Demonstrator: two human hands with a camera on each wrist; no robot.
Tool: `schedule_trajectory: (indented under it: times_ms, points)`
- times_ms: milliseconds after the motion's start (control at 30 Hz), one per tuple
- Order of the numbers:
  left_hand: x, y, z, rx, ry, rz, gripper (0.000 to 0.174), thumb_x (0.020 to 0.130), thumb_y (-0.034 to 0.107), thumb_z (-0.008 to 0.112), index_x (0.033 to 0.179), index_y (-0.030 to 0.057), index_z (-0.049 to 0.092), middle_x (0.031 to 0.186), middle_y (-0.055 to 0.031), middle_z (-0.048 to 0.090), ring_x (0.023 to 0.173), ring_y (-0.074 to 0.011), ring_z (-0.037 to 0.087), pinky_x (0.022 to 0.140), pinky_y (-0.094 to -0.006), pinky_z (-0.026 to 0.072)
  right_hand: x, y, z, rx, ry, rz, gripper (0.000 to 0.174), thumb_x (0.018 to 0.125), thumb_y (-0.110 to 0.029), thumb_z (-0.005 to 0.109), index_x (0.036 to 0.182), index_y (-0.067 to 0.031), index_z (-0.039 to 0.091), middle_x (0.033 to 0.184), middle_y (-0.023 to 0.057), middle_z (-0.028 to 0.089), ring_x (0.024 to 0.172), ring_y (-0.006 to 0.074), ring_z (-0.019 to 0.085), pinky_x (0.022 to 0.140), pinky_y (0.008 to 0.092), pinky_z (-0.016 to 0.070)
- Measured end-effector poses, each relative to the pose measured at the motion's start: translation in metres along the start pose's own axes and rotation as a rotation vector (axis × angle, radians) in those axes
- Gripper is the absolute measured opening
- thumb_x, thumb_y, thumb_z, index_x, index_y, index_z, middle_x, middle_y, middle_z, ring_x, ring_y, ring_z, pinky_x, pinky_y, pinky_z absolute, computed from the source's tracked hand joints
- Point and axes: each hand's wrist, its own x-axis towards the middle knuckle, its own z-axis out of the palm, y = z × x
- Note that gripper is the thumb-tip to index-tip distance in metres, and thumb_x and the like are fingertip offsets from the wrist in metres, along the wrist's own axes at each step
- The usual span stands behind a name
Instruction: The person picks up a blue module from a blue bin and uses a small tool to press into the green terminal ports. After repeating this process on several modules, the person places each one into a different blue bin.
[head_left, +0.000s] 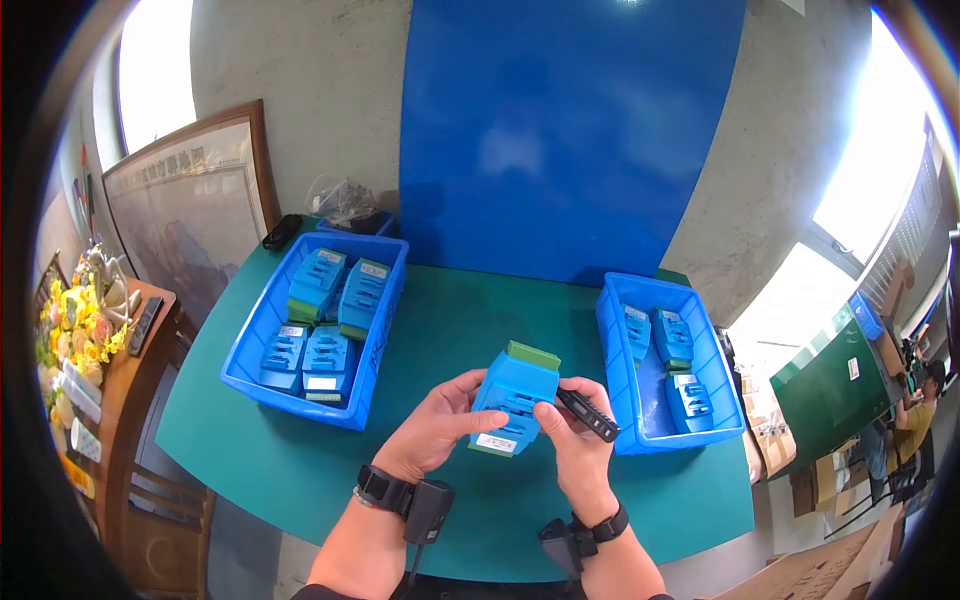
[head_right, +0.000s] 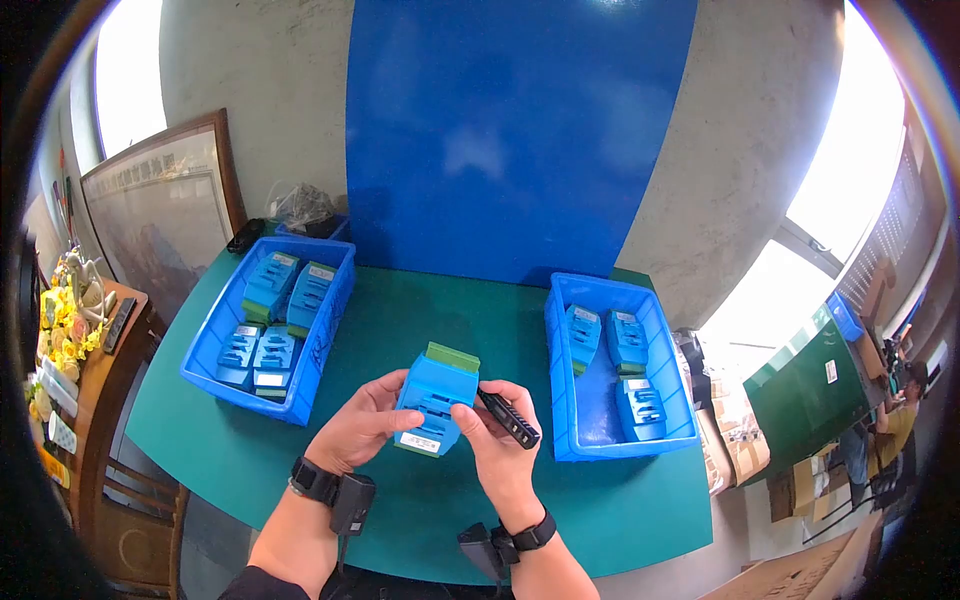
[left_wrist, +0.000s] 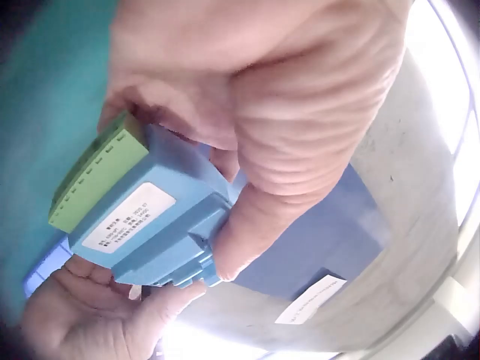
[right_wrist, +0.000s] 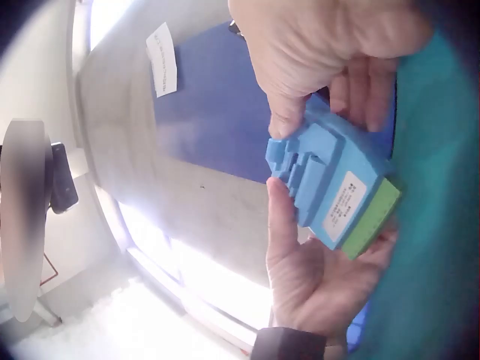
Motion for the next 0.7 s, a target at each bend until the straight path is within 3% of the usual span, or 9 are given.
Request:
schedule_trajectory:
  times_ms: [133, 233, 333, 433, 533, 700]
  points:
    - [0.006, -0.009, -0.006, 0.193, 0.135, 0.041, 0.062, 0.085, 0.020, 0.072, 0.134, -0.0012, 0.041, 0.123, -0.0136, 0.056, 0.112, -0.0208, 0.056, 0.094, -0.0345, 0.0461, -0.003, 0.002, 0.000, -0.132, 0.098, -0.214, 0.042, 0.076, 0.001, 0.077, 0.109, -0.0036, 0.051, 0.106, 0.0114, 0.063, 0.095, 0.0169, 0.064, 0.079, 0.0280, 0.0540]
    - [0.003, -0.011, -0.007, 0.040, 0.127, -0.041, 0.058, 0.093, 0.030, 0.062, 0.136, 0.0005, 0.038, 0.126, -0.0168, 0.053, 0.113, -0.0245, 0.057, 0.095, -0.0368, 0.0477, -0.003, 0.002, 0.003, -0.435, 0.087, -0.512, 0.045, 0.073, 0.001, 0.080, 0.107, -0.0041, 0.051, 0.107, 0.0132, 0.062, 0.100, 0.0208, 0.064, 0.080, 0.0296, 0.0543]
    - [0.002, -0.016, -0.003, -0.228, -0.056, -0.071, 0.051, 0.099, 0.036, 0.050, 0.134, 0.0019, 0.039, 0.124, -0.0168, 0.054, 0.113, -0.0260, 0.058, 0.096, -0.0409, 0.0491, -0.004, 0.007, 0.000, -0.551, 0.021, -0.603, 0.046, 0.070, 0.002, 0.080, 0.106, -0.0033, 0.053, 0.108, 0.0174, 0.062, 0.099, 0.0260, 0.065, 0.079, 0.0318, 0.0544]
    - [0.005, -0.010, -0.001, -0.395, -0.119, -0.118, 0.048, 0.101, 0.038, 0.044, 0.134, 0.0025, 0.040, 0.124, -0.0157, 0.055, 0.114, -0.0270, 0.058, 0.097, -0.0445, 0.0495, -0.004, -0.002, 0.006, -0.652, -0.084, -0.668, 0.044, 0.070, 0.005, 0.078, 0.106, -0.0027, 0.054, 0.109, 0.0195, 0.062, 0.096, 0.0279, 0.065, 0.080, 0.0327, 0.0543]
    - [0.005, -0.008, -0.003, -0.342, -0.080, -0.035, 0.046, 0.101, 0.037, 0.043, 0.132, 0.0031, 0.042, 0.123, -0.0148, 0.055, 0.114, -0.0268, 0.057, 0.097, -0.0446, 0.0498, -0.005, -0.005, 0.010, -0.644, -0.101, -0.691, 0.040, 0.073, 0.003, 0.077, 0.106, -0.0020, 0.055, 0.111, 0.0204, 0.061, 0.093, 0.0287, 0.065, 0.077, 0.0331, 0.0544]
    - [0.010, -0.010, -0.008, -0.407, 0.108, 0.110, 0.046, 0.096, 0.020, 0.052, 0.135, 0.0031, 0.036, 0.127, -0.0152, 0.052, 0.115, -0.0295, 0.056, 0.095, -0.0442, 0.0516, -0.007, -0.014, 0.005, -0.697, -0.143, -0.806, 0.033, 0.082, -0.013, 0.073, 0.108, -0.0001, 0.058, 0.100, 0.0192, 0.065, 0.084, 0.0257, 0.066, 0.068, 0.0314, 0.0545]
